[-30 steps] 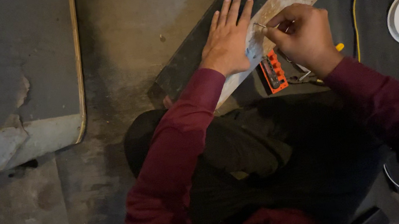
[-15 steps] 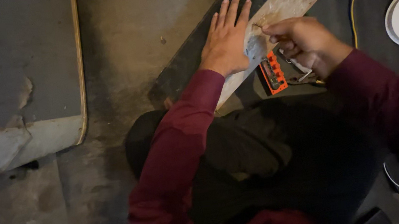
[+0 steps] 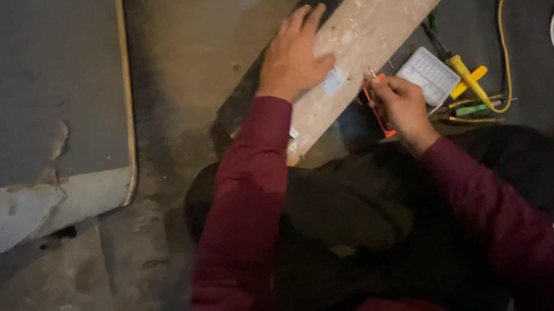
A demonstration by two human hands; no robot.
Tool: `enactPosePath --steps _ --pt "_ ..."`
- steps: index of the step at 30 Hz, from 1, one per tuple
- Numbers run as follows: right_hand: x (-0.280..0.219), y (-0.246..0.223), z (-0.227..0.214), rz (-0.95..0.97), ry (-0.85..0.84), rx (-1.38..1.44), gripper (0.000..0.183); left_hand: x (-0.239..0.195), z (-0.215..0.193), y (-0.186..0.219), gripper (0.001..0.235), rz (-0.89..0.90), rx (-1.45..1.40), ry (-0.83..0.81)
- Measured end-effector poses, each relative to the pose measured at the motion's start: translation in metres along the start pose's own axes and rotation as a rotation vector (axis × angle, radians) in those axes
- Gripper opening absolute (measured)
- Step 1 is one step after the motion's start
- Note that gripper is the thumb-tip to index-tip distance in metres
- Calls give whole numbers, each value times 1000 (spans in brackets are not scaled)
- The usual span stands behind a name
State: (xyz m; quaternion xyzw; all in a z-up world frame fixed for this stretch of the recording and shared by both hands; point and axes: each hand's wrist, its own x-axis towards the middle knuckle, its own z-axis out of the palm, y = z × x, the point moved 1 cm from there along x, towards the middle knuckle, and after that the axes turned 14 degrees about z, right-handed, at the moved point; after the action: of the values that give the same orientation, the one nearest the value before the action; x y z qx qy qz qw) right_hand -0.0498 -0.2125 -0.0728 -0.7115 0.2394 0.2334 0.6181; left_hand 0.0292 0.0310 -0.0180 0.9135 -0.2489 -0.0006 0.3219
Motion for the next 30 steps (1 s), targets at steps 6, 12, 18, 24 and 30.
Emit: enactPosePath --steps 6,12,18,24,30 --pt "19 16 7 -250 -36 -167 30 2 -5 -16 80 -61 181 82" --pt "19 20 10 -349 0 -248 27 -4 -6 -36 82 -234 196 49" --pt "17 15 9 -280 53 -332 28 -8 0 -43 86 -187 229 193" --pt "21 17 8 -301 19 -347 28 -18 -18 -40 73 -456 225 161" --pt "32 29 9 -200 -43 -328 25 -50 -61 -29 62 -1154 46 -9"
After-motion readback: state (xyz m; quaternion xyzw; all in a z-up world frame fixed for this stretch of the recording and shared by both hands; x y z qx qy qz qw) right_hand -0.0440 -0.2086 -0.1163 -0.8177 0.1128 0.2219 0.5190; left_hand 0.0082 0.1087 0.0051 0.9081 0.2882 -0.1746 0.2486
